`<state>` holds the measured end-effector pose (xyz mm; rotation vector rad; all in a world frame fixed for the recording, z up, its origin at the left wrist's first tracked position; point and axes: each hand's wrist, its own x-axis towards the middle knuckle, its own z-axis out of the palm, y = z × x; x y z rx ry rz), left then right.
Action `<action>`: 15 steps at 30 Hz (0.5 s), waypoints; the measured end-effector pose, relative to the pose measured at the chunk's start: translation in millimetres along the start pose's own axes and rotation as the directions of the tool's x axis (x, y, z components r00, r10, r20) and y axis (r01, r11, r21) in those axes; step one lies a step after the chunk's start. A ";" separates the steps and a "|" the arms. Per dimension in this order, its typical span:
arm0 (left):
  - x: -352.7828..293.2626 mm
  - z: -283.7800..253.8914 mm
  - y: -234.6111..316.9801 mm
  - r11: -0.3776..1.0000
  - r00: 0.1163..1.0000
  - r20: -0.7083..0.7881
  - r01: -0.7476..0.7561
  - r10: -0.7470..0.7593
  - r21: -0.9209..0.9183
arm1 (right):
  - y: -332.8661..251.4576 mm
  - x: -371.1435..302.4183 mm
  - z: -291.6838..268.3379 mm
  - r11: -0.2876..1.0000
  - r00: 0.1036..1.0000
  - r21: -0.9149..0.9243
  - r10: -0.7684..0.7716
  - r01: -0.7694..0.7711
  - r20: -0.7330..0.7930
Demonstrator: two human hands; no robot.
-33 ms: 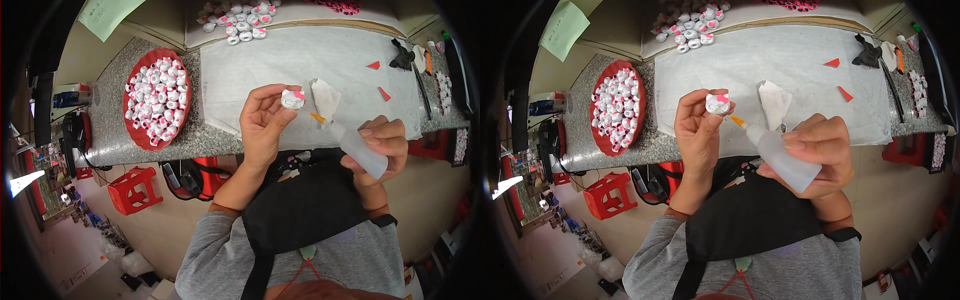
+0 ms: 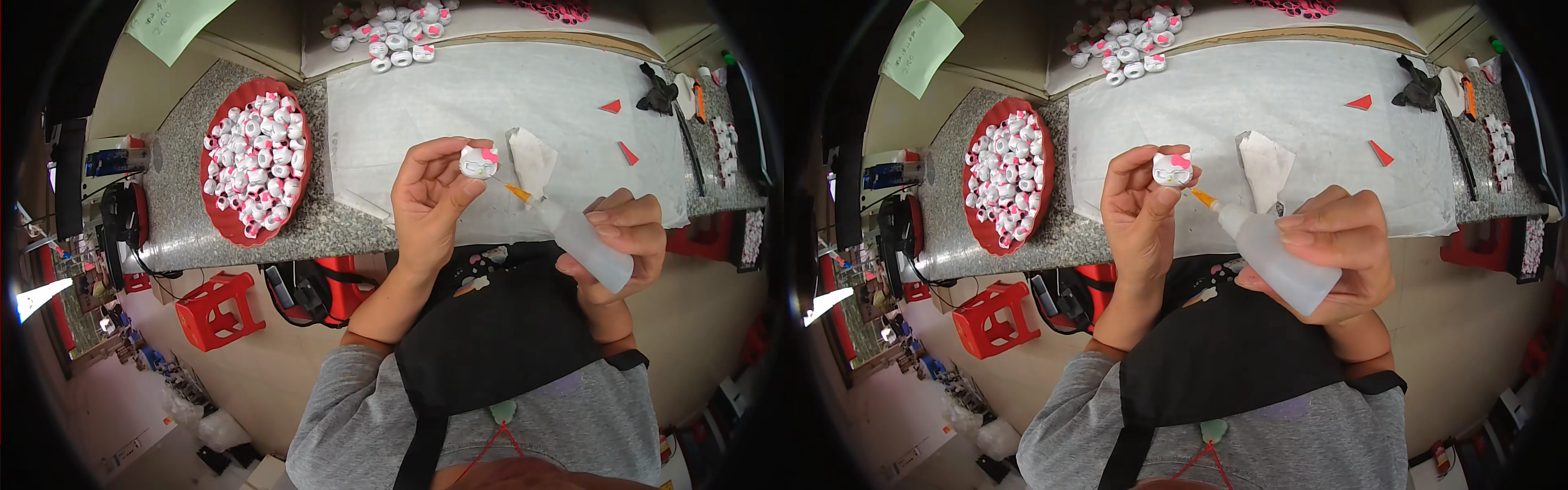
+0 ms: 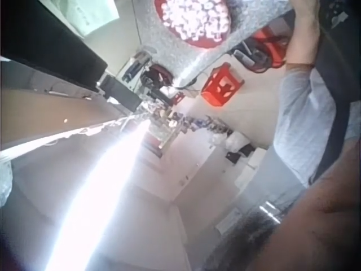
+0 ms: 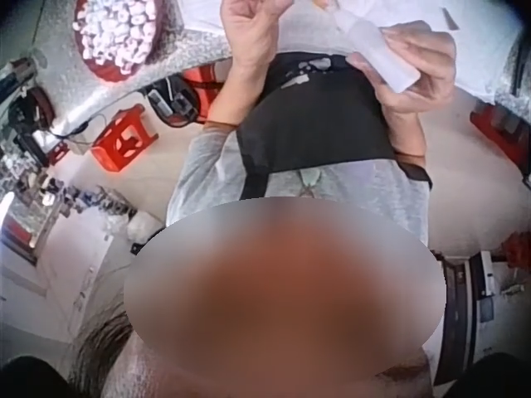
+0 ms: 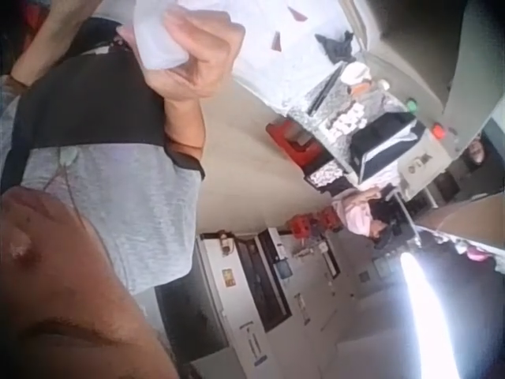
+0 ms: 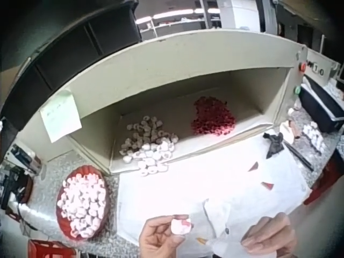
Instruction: Assembling small cat figures by gluing pink bows to their heads.
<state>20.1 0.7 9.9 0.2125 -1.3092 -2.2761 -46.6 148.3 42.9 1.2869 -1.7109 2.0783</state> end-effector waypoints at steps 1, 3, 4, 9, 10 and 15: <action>-0.2 -0.3 0.2 0.999 1.000 0.011 -0.025 0.024 0.021 | 0.5 -0.2 0.4 1.000 1.000 0.006 -0.006 0.006 0.002; -0.3 -1.1 0.7 0.999 1.000 0.010 -0.024 0.024 0.025 | 1.1 -0.7 0.6 1.000 1.000 0.012 -0.009 0.009 0.006; -0.5 -1.9 0.5 0.999 1.000 0.011 -0.025 0.025 0.032 | 2.0 -1.3 0.9 1.000 1.000 0.008 -0.008 0.008 0.008; -0.6 0.0 -0.2 1.000 1.000 0.020 -0.013 0.013 -0.002 | -0.6 -1.8 4.8 0.997 0.998 -0.064 0.048 -0.050 -0.027; -1.0 -0.2 -0.1 1.000 1.000 0.021 -0.004 0.004 -0.007 | -0.5 -1.7 5.2 0.996 0.999 -0.074 0.046 -0.047 -0.023; -1.2 -2.1 -1.6 1.000 1.000 0.023 -0.002 0.002 0.009 | 0.7 -1.7 4.2 0.994 0.999 -0.106 0.037 -0.037 -0.001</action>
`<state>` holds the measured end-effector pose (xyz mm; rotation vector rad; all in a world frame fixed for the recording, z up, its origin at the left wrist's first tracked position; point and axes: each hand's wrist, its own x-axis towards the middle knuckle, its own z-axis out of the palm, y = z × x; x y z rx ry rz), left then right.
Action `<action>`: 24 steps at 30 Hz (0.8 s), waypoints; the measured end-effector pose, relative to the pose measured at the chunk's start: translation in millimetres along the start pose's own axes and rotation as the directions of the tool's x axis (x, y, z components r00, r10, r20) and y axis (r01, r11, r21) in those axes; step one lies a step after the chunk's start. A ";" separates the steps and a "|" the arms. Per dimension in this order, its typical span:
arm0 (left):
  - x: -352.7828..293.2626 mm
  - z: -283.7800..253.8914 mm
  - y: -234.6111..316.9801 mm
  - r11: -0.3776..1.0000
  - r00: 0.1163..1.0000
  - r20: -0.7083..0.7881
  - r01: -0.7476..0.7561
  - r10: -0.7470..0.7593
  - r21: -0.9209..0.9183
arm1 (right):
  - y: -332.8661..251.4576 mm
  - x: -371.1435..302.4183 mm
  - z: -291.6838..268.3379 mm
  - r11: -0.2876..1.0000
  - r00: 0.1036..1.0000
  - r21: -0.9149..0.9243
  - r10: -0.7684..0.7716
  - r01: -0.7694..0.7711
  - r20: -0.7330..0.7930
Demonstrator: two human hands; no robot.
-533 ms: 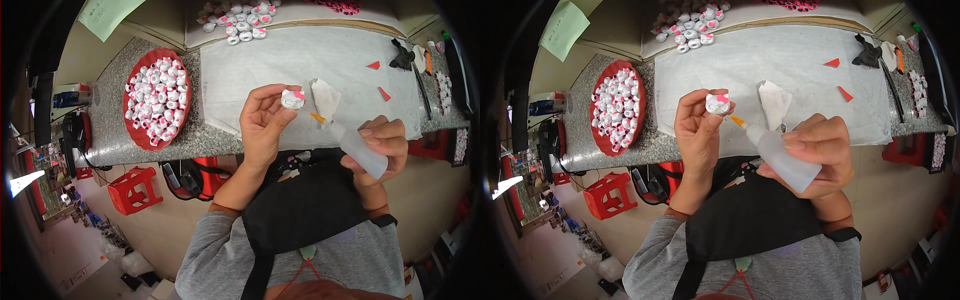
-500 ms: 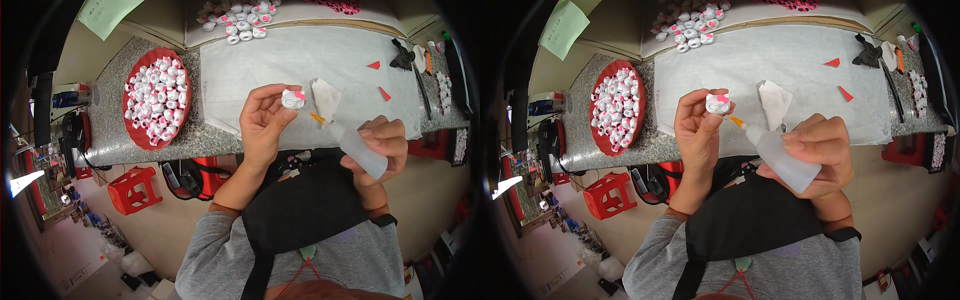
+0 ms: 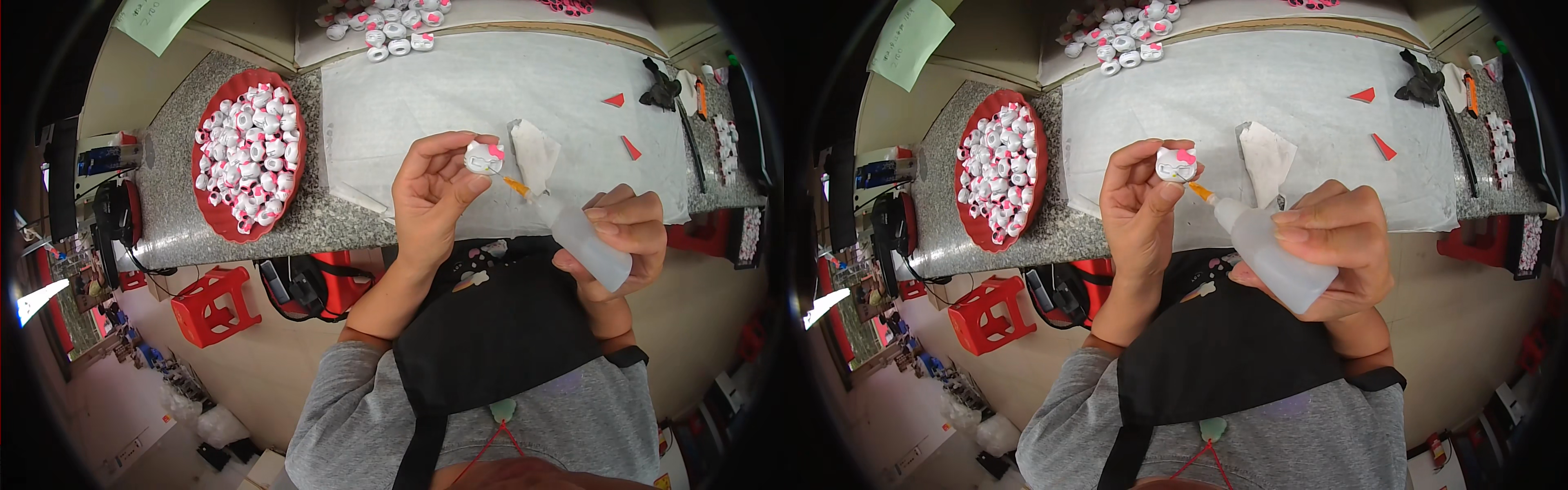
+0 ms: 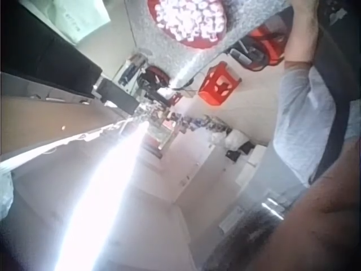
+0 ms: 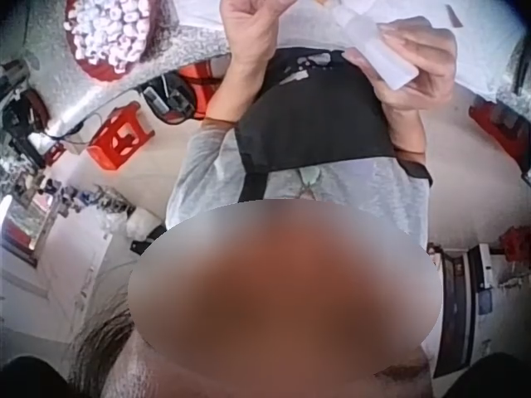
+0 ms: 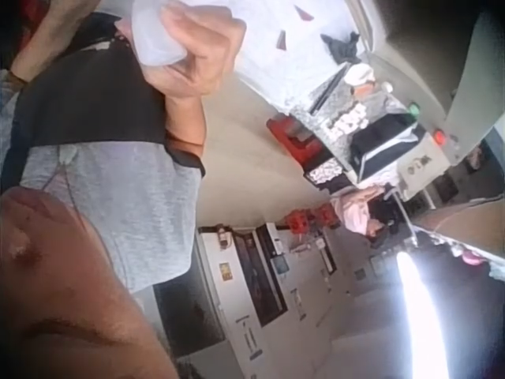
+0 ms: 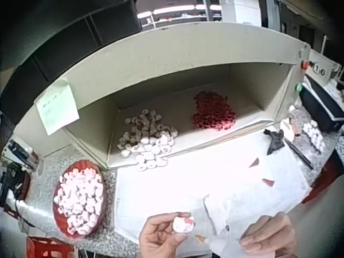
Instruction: Assembling small cat figures by gluing pink bows to their heads.
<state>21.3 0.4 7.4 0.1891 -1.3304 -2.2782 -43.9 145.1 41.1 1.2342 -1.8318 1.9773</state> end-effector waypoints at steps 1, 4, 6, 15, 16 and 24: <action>-0.2 -0.2 -0.4 1.000 1.000 -0.002 0.002 -0.002 -0.003 | 1.2 -0.6 -0.8 0.999 1.000 0.035 -0.022 0.022 0.001; 0.0 -0.4 -1.1 1.000 1.000 -0.004 -0.007 0.007 0.001 | 1.5 -1.2 -2.5 0.997 0.999 0.070 -0.043 0.043 0.007; -0.4 -0.5 -0.8 1.000 1.000 -0.015 -0.005 0.005 0.000 | 0.2 -0.8 -2.5 0.997 0.999 0.072 -0.043 0.042 0.013; -1.4 1.2 -0.1 1.000 1.000 -0.001 0.004 -0.004 -0.012 | -0.1 -1.0 -1.9 1.000 0.999 -0.010 -0.025 0.024 -0.029; -1.3 1.3 -0.4 1.000 1.000 0.003 0.008 -0.008 -0.011 | 0.6 -1.3 -2.3 0.999 0.999 -0.010 -0.032 0.032 -0.023; -1.1 0.8 -2.0 1.000 1.000 0.002 0.015 -0.015 -0.002 | 1.0 -1.3 -0.8 0.999 1.000 -0.019 -0.031 0.031 0.001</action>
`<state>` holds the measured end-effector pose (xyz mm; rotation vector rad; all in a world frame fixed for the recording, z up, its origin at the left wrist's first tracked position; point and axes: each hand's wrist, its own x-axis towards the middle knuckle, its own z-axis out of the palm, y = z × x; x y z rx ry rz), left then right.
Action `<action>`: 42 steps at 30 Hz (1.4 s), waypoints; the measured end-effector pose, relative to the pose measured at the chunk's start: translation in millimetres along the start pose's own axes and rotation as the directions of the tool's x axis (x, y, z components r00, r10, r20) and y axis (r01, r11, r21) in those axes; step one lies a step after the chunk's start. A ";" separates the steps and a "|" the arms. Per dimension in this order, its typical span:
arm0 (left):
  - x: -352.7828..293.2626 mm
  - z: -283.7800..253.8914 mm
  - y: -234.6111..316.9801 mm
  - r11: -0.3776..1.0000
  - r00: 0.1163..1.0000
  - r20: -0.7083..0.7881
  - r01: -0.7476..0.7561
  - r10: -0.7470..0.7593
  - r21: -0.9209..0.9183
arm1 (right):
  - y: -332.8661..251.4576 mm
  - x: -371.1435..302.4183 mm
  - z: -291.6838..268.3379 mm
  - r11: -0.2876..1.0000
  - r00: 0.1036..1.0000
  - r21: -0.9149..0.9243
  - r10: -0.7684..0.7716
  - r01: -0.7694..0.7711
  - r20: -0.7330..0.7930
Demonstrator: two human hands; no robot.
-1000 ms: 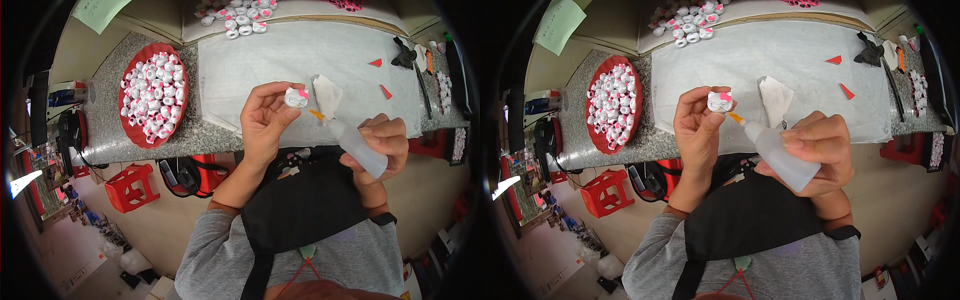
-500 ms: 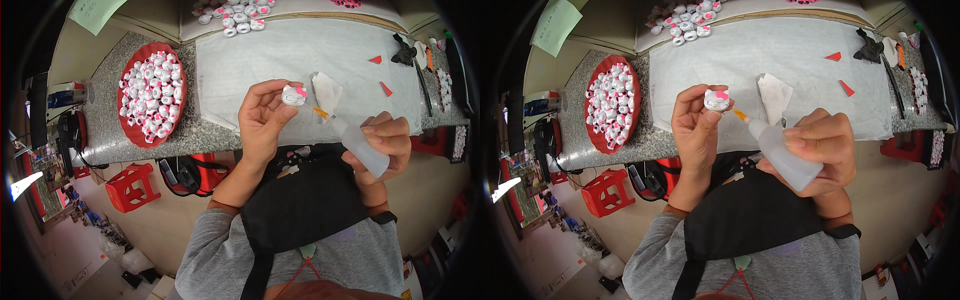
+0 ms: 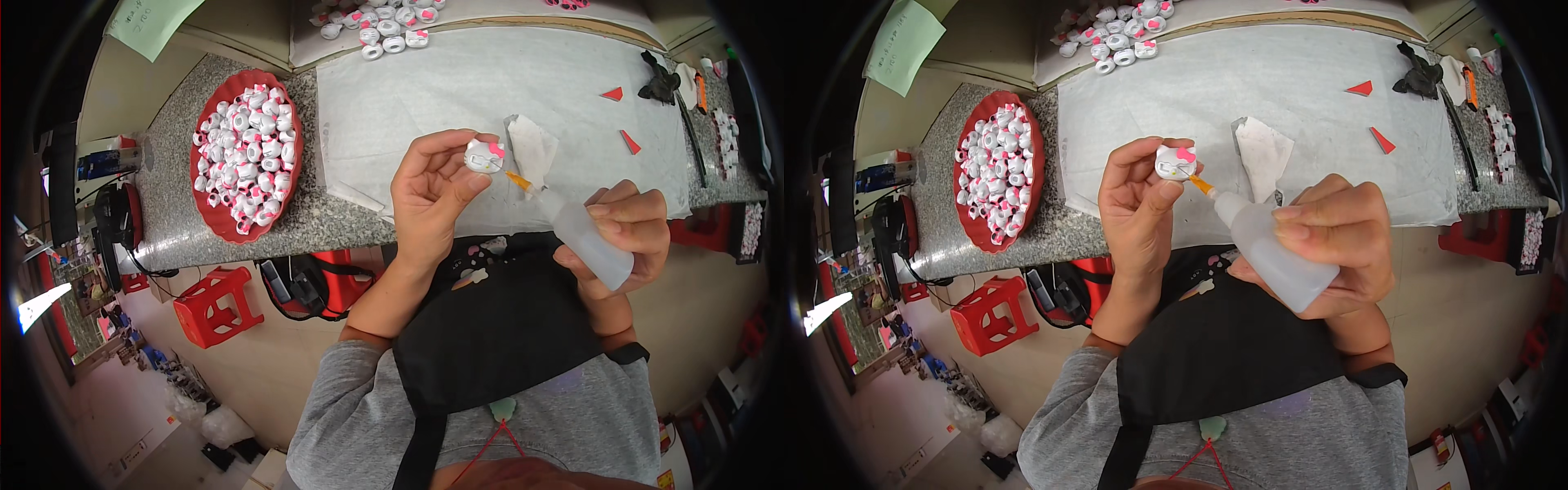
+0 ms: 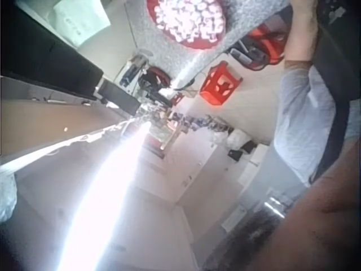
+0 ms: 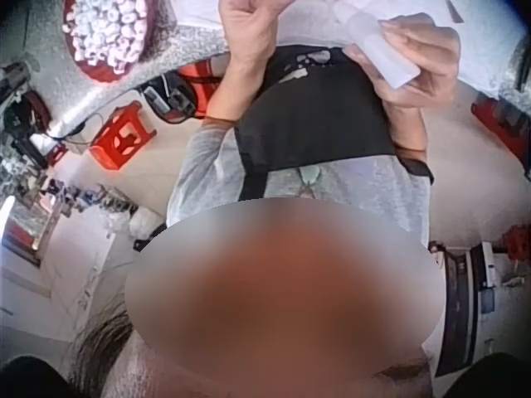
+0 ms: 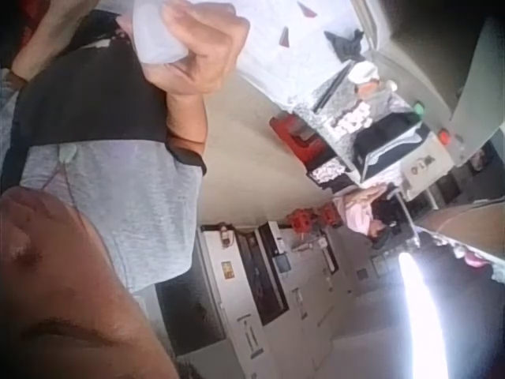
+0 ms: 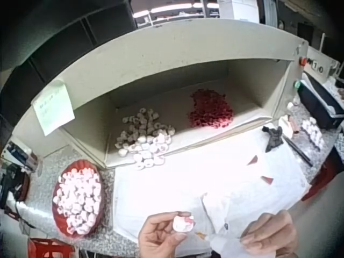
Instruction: Assembling small cat figures by gluing pink bows to their heads.
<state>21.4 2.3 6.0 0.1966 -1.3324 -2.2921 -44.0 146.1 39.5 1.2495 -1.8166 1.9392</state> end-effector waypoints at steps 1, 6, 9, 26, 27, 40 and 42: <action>0.1 0.4 0.0 1.000 1.000 -0.005 0.003 -0.003 -0.005 | -0.8 0.2 0.5 1.000 1.000 0.012 0.007 -0.007 -0.005; 0.9 0.6 0.3 1.000 1.000 -0.002 0.006 -0.006 -0.004 | 1.3 -0.2 0.2 0.999 1.000 0.034 0.008 -0.008 -0.009; 1.2 0.8 0.7 1.000 1.000 0.023 -0.011 0.010 0.016 | 5.0 -0.5 -0.6 0.994 0.998 0.100 -0.047 0.050 -0.032; 2.8 -4.3 -1.5 0.959 0.991 0.075 -0.128 0.113 0.251 | 4.2 4.3 -2.4 0.998 1.000 0.061 -0.017 0.016 0.010; 3.5 -3.7 -0.6 0.961 0.991 0.079 -0.129 0.112 0.244 | 4.3 5.5 -2.6 0.998 1.000 0.057 -0.019 0.019 0.009; 16.6 -29.1 18.0 0.981 0.969 -0.168 -0.169 0.183 0.093 | 70.6 66.5 -28.9 0.816 0.812 0.069 0.556 -0.574 0.178; 14.9 -28.5 19.3 0.981 0.968 -0.161 -0.181 0.190 0.069 | 91.6 85.5 -29.7 0.782 0.770 0.006 0.612 -0.623 0.181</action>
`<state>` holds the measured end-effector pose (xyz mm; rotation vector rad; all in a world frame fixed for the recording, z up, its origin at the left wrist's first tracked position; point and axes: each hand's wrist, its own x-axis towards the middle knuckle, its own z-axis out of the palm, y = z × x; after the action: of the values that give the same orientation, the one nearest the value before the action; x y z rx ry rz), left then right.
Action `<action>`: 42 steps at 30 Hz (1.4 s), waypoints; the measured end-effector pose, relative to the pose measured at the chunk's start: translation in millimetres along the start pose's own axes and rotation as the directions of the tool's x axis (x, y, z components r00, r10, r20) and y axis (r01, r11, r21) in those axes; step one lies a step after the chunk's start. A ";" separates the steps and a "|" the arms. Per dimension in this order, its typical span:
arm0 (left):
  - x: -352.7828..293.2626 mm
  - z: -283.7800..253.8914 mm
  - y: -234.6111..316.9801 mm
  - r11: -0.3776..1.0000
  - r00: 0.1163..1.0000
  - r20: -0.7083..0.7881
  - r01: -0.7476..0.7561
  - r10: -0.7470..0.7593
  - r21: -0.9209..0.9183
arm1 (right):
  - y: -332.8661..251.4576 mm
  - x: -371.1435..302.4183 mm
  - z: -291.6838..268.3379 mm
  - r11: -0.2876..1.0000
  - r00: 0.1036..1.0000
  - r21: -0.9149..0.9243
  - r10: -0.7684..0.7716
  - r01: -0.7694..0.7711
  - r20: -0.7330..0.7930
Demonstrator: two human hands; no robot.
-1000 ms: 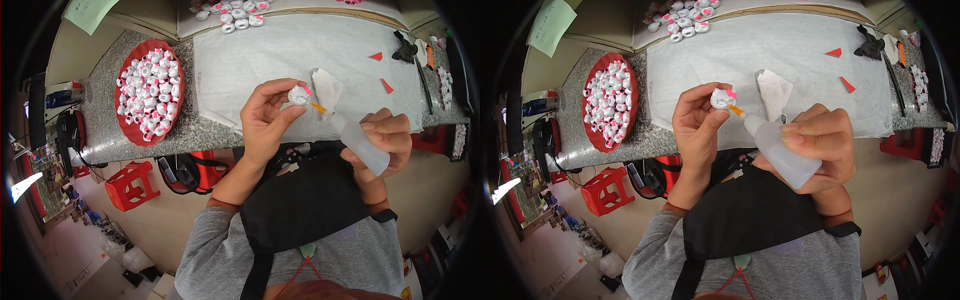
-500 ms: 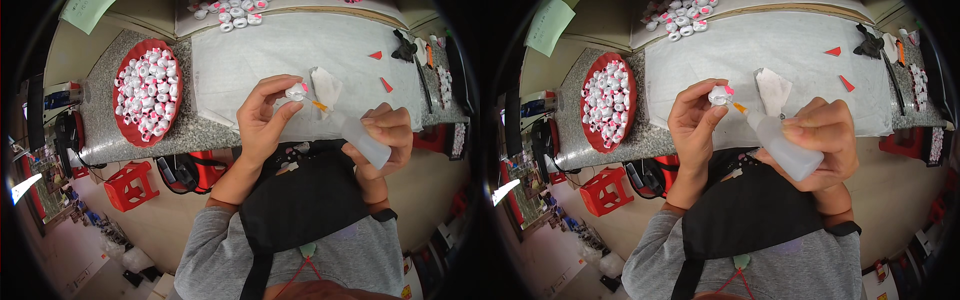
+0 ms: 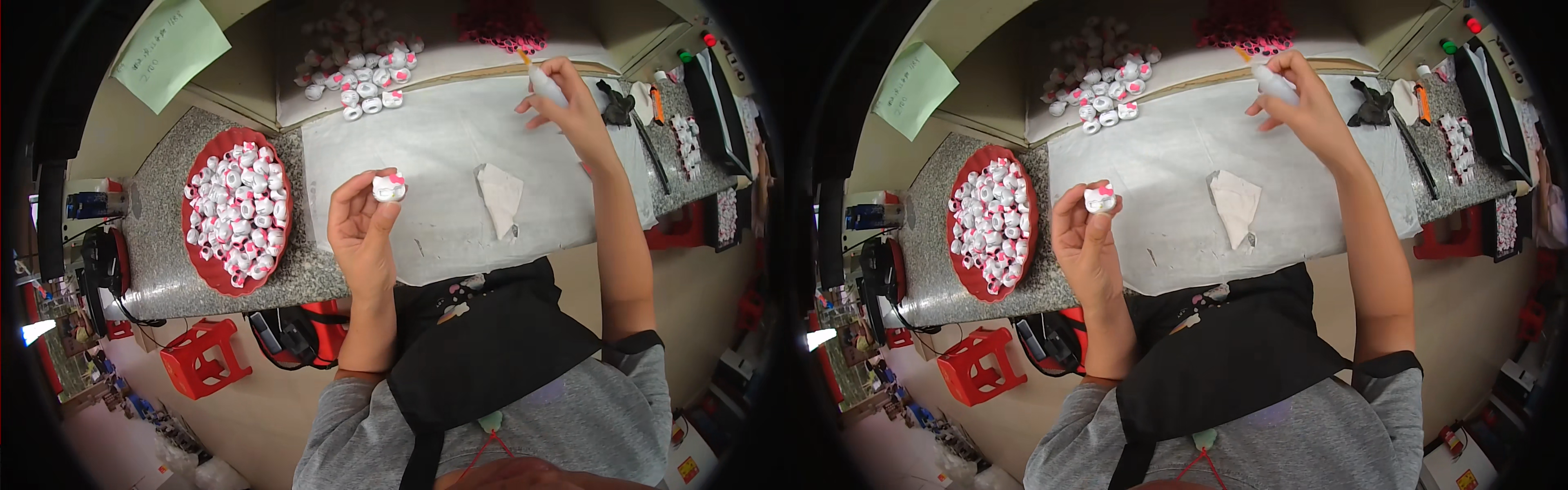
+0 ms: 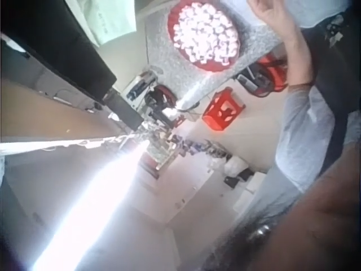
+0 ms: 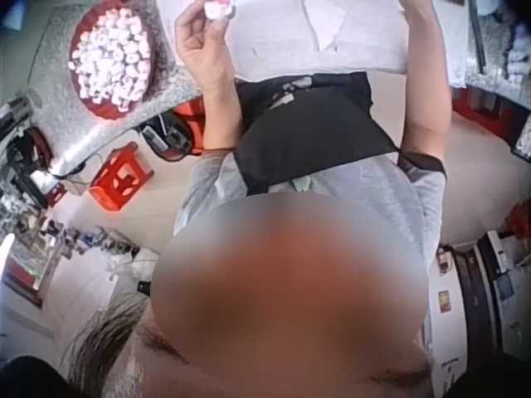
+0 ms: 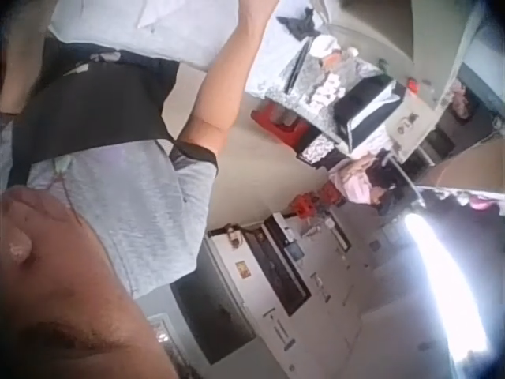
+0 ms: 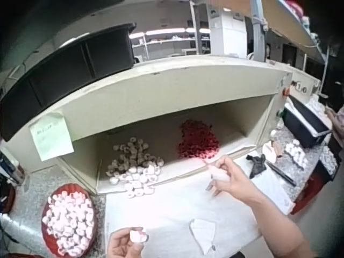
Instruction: Assembling small cat figures by gluing pink bows to their heads.
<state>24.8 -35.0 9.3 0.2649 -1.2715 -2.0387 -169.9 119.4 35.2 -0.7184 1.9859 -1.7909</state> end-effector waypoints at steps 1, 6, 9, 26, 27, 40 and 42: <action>-1.0 0.6 -0.3 1.000 1.000 0.006 0.018 -0.018 -0.009 | 7.6 17.5 -2.3 1.000 1.000 -0.003 -0.011 0.011 0.001; -2.5 -0.4 0.0 0.998 0.998 0.030 0.060 -0.059 -0.013 | 43.3 87.6 0.7 0.388 0.900 -0.914 -0.432 0.121 -0.065; -3.5 -2.2 -0.5 0.999 0.999 0.030 0.044 -0.045 0.029 | 52.5 101.2 3.6 0.384 0.939 -0.919 -0.340 0.084 -0.056; -8.2 10.1 -7.0 0.995 0.991 0.102 0.087 -0.091 0.043 | 2.4 2.3 7.2 0.999 1.000 -0.042 -0.015 0.014 -0.016; -8.7 11.4 -7.7 0.995 0.990 0.100 0.091 -0.096 0.050 | 1.1 -10.8 9.5 1.000 1.000 -0.028 0.005 -0.004 0.018; -15.7 33.9 -9.1 0.942 0.951 0.287 0.011 -0.113 0.336 | -4.8 -89.4 46.8 0.884 0.991 0.460 0.034 -0.089 0.126; -16.9 34.6 -9.8 0.922 0.943 0.319 -0.038 -0.094 0.386 | -6.2 -90.6 46.8 0.915 0.990 0.396 0.024 -0.077 0.137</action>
<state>15.0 3.1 14.9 0.1201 -1.8971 -1.8917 -69.2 135.4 29.9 -0.6223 1.4707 -1.9786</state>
